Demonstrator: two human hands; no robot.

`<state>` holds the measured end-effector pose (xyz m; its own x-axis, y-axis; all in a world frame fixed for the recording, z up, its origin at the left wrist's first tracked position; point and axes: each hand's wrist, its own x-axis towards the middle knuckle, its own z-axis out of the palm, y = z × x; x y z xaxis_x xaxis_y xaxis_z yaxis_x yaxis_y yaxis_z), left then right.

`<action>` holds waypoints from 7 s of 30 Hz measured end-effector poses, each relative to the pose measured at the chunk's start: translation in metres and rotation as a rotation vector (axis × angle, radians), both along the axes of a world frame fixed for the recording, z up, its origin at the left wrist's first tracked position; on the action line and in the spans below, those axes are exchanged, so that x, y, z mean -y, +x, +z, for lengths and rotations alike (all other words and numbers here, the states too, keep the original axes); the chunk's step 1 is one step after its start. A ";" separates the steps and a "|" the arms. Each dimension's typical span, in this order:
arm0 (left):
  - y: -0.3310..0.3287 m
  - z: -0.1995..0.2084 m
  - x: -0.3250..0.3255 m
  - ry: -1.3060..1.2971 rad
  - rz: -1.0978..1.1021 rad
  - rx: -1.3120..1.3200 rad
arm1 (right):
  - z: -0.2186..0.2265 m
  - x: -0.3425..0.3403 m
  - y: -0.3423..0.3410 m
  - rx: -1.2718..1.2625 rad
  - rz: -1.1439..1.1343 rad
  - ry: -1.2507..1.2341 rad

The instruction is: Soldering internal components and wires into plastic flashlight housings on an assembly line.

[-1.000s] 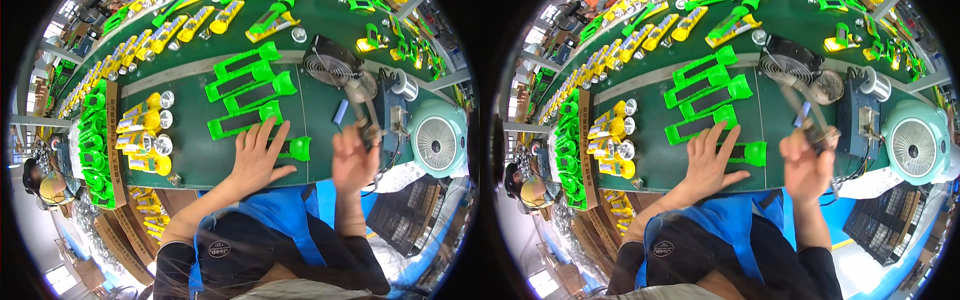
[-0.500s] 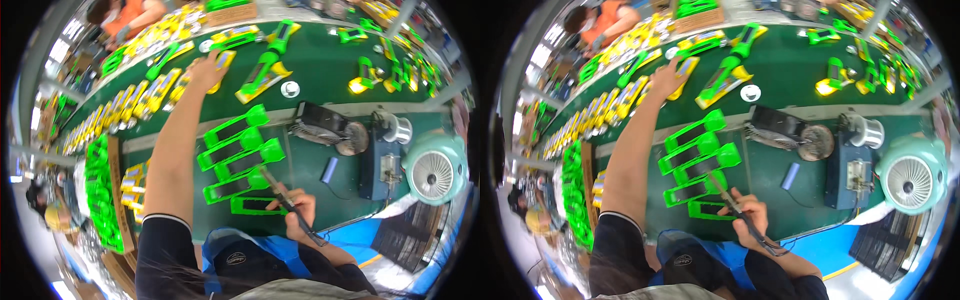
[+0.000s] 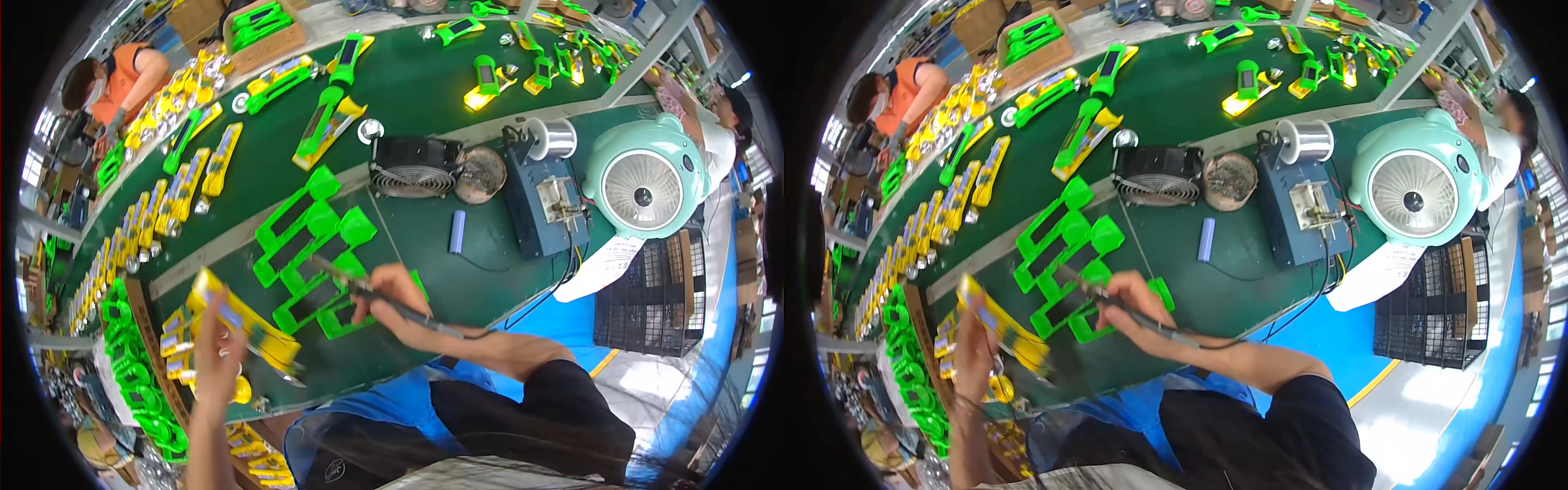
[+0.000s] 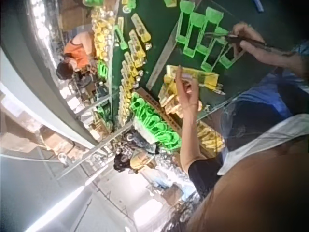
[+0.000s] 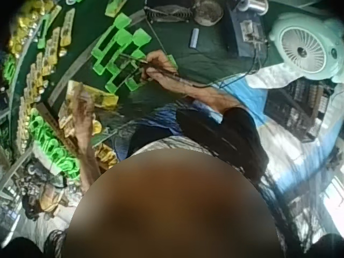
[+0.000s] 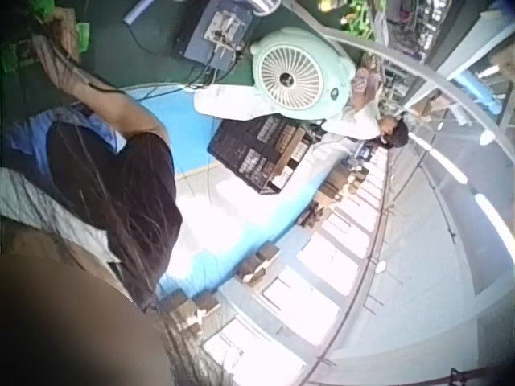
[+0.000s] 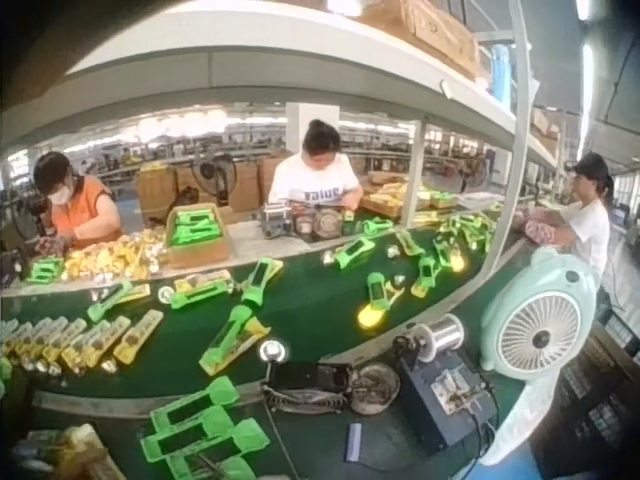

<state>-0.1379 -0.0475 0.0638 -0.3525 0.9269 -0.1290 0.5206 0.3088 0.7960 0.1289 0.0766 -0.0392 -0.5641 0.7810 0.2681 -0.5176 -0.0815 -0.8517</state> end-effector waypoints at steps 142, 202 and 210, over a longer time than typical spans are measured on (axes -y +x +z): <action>0.069 -0.057 -0.059 0.228 -0.623 -0.752 | 0.035 -0.045 0.046 0.803 0.172 -0.110; 0.155 -0.060 -0.062 0.080 -0.318 -0.703 | 0.032 -0.081 0.103 0.647 0.189 -0.102; 0.154 -0.061 -0.065 0.077 -0.262 -0.680 | 0.036 -0.083 0.098 0.685 0.209 -0.116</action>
<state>0.0165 0.0175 0.0030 -0.0968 0.9895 0.1077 0.9564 0.0625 0.2854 0.2270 0.1593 -0.0030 -0.7166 0.6402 -0.2768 0.1650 -0.2301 -0.9591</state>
